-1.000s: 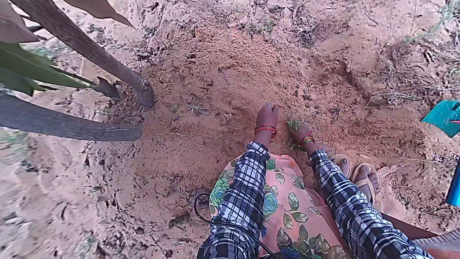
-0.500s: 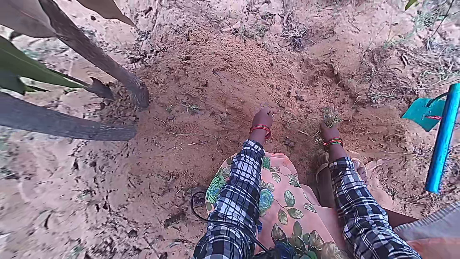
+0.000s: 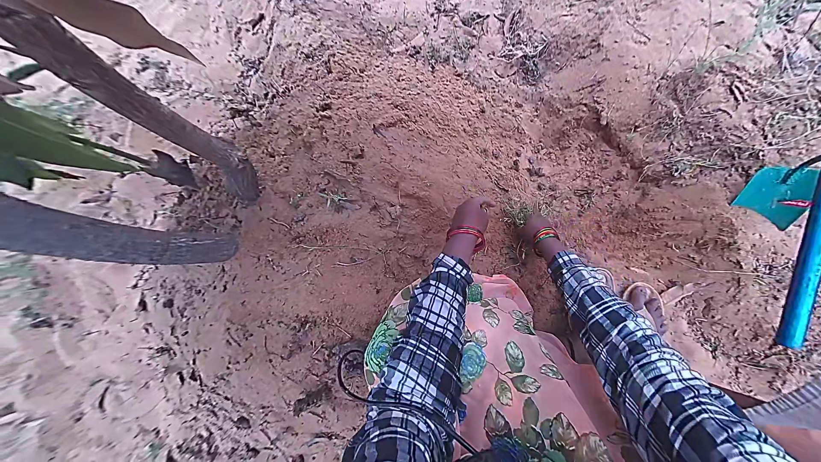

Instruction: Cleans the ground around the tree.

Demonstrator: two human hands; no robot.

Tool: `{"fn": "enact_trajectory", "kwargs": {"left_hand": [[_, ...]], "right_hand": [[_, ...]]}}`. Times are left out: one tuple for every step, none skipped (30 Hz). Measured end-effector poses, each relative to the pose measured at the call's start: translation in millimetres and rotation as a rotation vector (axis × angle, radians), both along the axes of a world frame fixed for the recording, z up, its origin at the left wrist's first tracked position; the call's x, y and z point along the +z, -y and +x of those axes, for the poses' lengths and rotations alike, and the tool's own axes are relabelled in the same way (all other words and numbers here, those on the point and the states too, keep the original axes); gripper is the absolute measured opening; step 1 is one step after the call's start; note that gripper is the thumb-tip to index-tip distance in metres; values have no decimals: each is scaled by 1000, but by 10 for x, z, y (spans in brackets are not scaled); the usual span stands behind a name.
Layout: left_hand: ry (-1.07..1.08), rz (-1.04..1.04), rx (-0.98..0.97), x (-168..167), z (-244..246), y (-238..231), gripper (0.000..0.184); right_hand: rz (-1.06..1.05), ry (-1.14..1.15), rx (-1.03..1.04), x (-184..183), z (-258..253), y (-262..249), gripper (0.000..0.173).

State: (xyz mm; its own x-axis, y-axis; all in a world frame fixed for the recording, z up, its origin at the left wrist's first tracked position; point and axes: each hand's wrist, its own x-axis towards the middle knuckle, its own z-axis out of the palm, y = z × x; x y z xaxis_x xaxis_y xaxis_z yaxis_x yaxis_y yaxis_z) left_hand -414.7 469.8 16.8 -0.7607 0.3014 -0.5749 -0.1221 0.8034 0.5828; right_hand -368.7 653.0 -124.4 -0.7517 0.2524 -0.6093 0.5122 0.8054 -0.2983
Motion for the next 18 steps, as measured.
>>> {"fn": "enact_trajectory", "kwargs": {"left_hand": [[11, 8, 11, -10, 2, -3, 39], [24, 13, 18, -6, 4, -5, 39], [31, 16, 23, -2, 5, -3, 39], [32, 15, 24, -1, 4, -1, 40], [29, 11, 22, -9, 3, 1, 41], [23, 4, 14, -15, 6, 2, 40], [14, -5, 2, -6, 11, 4, 41], [9, -15, -12, 8, 13, 5, 41], [4, -26, -24, 6, 14, 5, 40], [5, -44, -38, -3, 17, 2, 38], [15, -70, -59, -16, 22, -2, 37], [34, -105, -99, -39, 27, -8, 36], [64, -142, -154, -66, 41, -18, 36], [104, -189, -213, -120, 61, -34, 36], [153, -237, -265, -204, 89, -56, 37], [184, -277, -327, -328, 124, -71, 36], [195, -306, -393, -452, 173, -83, 34], [205, -344, -468, -542, 220, -104, 34]], "right_hand": [[8, -8, 13, -41, 10, -23, 61], [10, -10, -1, -45, 34, -65, 58], [3, -24, -50, -11, 75, -121, 55], [-10, -51, -137, 46, 125, -191, 54], [-20, -88, -240, 107, 186, -274, 55], [-12, -130, -330, 144, 253, -368, 56], [-4, -161, -405, 185, 314, -457, 56], [12, -190, -458, 215, 369, -535, 56], [23, -205, -488, 244, 411, -601, 56], [29, -205, -489, 276, 447, -644, 57], [36, -186, -466, 303, 481, -660, 58], [40, -154, -422, 314, 516, -653, 58], [36, -105, -364, 287, 558, -629, 59], [29, -41, -302, 253, 606, -574, 60], [26, 30, -242, 199, 653, -501, 61], [29, 89, -182, 155, 696, -418, 63], [36, 124, -145, 132, 727, -345, 65], [38, 129, -139, 100, 744, -306, 65]]}}
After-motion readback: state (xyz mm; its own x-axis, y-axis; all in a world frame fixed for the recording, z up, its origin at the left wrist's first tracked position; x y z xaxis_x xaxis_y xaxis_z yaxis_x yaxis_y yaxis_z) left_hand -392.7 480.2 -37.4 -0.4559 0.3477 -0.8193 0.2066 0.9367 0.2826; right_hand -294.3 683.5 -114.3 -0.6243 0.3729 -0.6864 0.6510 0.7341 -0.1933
